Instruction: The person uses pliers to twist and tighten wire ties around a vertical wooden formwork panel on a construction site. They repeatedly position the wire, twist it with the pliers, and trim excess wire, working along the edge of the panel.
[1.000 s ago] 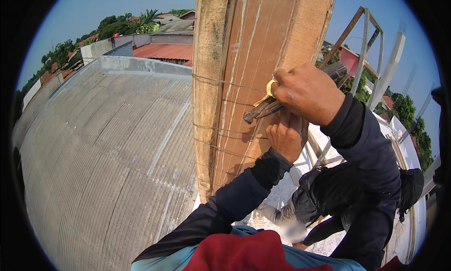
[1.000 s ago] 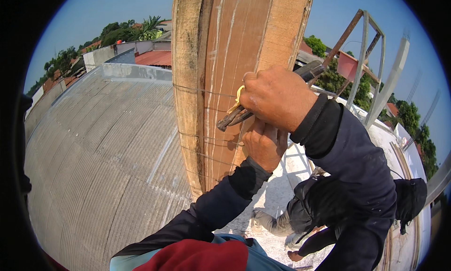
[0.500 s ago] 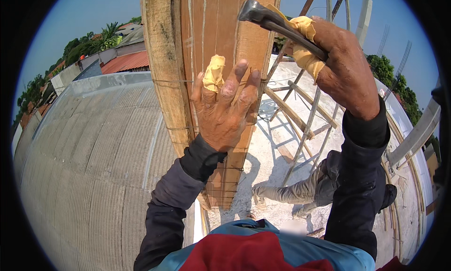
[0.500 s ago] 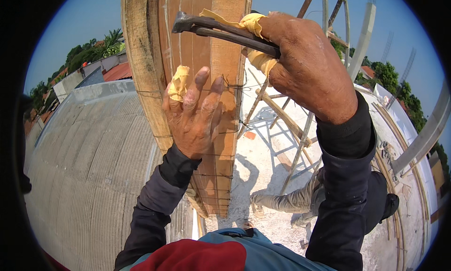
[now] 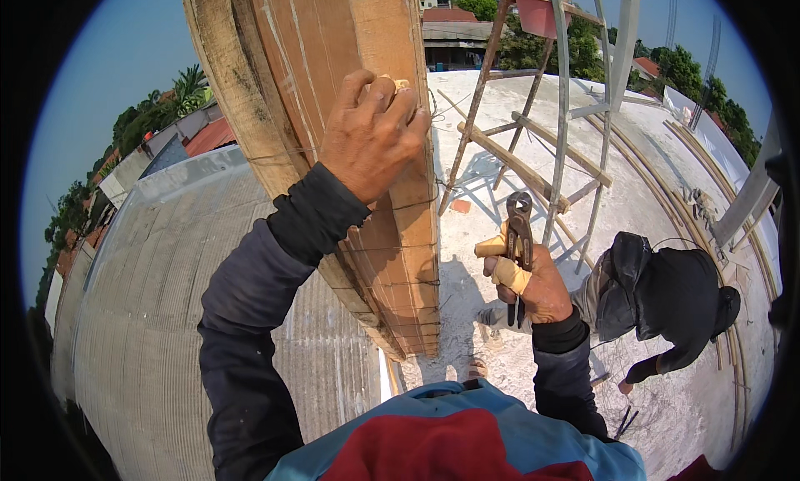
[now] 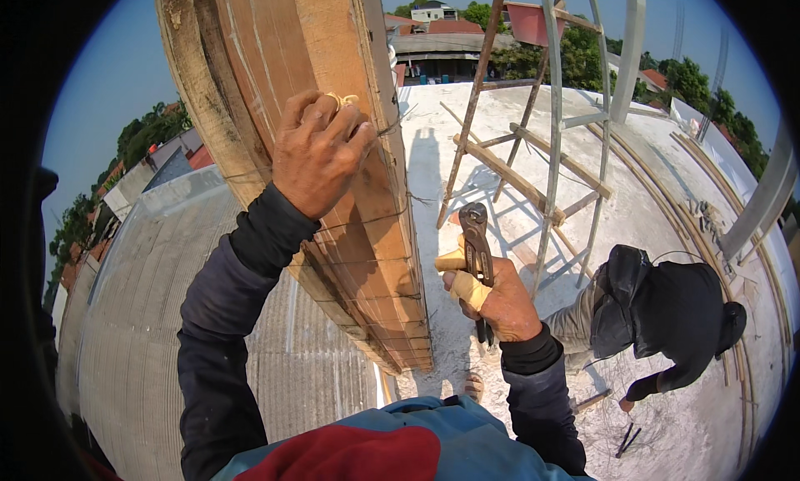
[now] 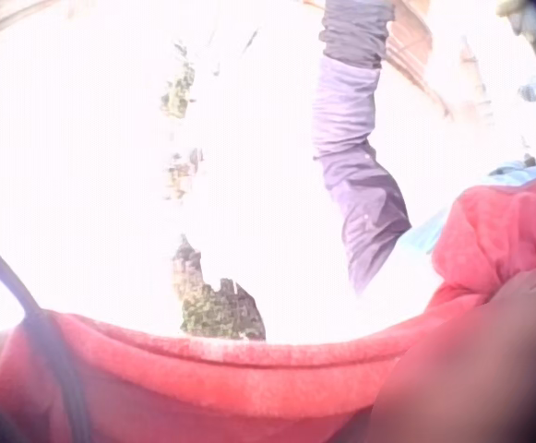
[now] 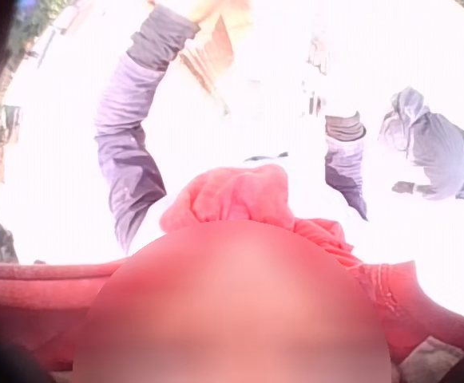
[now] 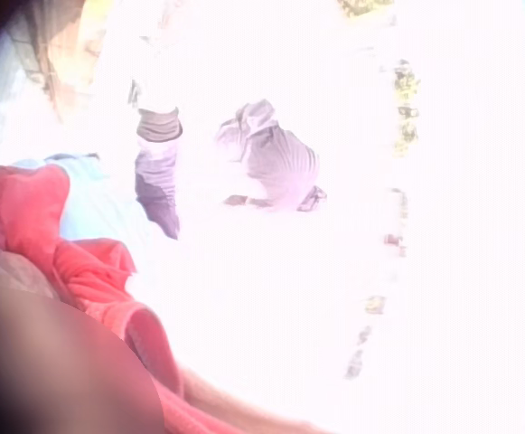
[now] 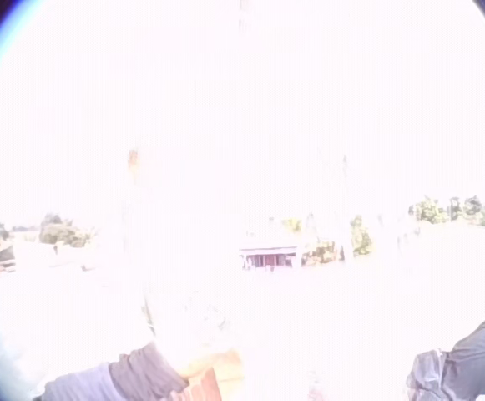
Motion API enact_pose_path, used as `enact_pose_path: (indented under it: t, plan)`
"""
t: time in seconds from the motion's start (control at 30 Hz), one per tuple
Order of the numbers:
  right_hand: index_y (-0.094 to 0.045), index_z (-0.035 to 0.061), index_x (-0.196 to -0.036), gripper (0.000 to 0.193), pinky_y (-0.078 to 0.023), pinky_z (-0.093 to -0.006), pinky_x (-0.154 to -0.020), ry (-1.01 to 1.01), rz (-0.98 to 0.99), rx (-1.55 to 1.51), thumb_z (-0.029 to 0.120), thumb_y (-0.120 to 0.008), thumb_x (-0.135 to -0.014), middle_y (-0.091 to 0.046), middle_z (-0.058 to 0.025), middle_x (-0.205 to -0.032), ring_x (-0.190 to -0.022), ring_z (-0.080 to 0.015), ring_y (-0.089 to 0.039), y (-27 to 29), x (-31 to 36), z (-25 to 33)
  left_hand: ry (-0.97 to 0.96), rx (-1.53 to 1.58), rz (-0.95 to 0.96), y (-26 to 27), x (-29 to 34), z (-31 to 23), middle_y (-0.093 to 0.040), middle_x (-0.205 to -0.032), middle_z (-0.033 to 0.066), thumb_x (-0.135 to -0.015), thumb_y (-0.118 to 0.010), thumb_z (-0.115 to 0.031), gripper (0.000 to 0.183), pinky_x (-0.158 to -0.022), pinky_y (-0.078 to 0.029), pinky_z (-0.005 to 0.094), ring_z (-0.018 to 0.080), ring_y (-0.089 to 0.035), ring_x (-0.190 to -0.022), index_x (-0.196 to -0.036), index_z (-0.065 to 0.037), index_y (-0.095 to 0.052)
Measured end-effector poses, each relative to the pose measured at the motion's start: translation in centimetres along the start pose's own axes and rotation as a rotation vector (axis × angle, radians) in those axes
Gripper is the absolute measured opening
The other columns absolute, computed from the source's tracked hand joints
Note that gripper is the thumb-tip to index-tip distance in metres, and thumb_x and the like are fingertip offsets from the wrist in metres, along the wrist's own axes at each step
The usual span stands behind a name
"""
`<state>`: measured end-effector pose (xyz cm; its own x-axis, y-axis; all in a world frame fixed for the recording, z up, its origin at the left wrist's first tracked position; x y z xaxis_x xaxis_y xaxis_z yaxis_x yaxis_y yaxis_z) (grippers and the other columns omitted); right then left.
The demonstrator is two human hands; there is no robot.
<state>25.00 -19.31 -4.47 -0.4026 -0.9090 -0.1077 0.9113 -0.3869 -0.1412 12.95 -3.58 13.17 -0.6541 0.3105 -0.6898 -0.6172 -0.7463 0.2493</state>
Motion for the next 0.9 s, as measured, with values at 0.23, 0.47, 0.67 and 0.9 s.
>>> enact_pose_path:
  t: [0.23, 0.47, 0.67, 0.9]
  plan:
    - [-0.071, -0.0035, -0.118, 0.031, -0.037, -0.0249, -0.05, -0.222, -0.048, -0.16, 0.019, -0.075, -0.097, -0.059, -0.002, -0.083, -0.056, -0.0074, -0.047, -0.1, 3.3, -8.8, 0.184, 0.032, 0.01, 0.2, 0.9, 0.5, -0.068, -0.112, 0.0004, -0.083, -0.083, -0.03, 0.027, -0.1, -0.047, 0.0453, 0.0254, -0.064, -0.109, -0.104, -0.017, -0.073]
    - [-0.07, -0.0036, -0.12, 0.032, -0.036, -0.0259, -0.049, -0.387, 0.064, -0.16, 0.018, -0.074, -0.098, -0.059, -0.002, -0.081, -0.055, -0.0077, -0.046, 0.4, 4.5, -13.8, 0.188, 0.04, 0.108, -0.5, 0.7, 1.5, -0.068, -0.099, -0.0015, -0.082, -0.084, -0.035, 0.029, -0.089, -0.049, 0.0418, 0.0218, -0.066, -0.101, -0.098, -0.017, -0.067]
    - [-0.067, -0.0017, -0.123, 0.03, -0.038, -0.0257, -0.05, -0.473, 0.221, -0.158, 0.016, -0.069, -0.099, -0.059, -0.0028, -0.083, -0.057, -0.0077, -0.047, 1.2, 3.5, -15.6, 0.147, -0.086, 0.17, -0.5, -0.7, 0.7, -0.065, -0.083, 0.0015, -0.086, -0.08, -0.041, 0.031, -0.08, -0.05, 0.0391, 0.0219, -0.066, -0.082, -0.091, -0.014, -0.065]
    - [-0.066, -0.0002, -0.119, 0.026, -0.042, -0.0254, -0.052, -0.551, 0.356, -0.191, 0.019, -0.064, -0.102, -0.062, -0.0036, -0.085, -0.061, -0.0079, -0.05, 3.6, 3.9, -17.3, 0.495, -0.159, 0.261, -0.6, -0.3, -1.8, -0.063, -0.068, 0.0063, -0.086, -0.082, -0.039, 0.034, -0.061, -0.049, 0.0393, 0.0252, -0.064, -0.06, -0.079, -0.011, -0.065]
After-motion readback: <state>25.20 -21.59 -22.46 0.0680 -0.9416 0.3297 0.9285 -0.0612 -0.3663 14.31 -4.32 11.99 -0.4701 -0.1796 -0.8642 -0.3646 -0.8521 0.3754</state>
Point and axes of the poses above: each hand's wrist, its own x-axis away from the middle knuckle, its own y-axis out of the back of the hand, z = x × y, the point moved 7 cm from there along -x, towards the middle knuckle
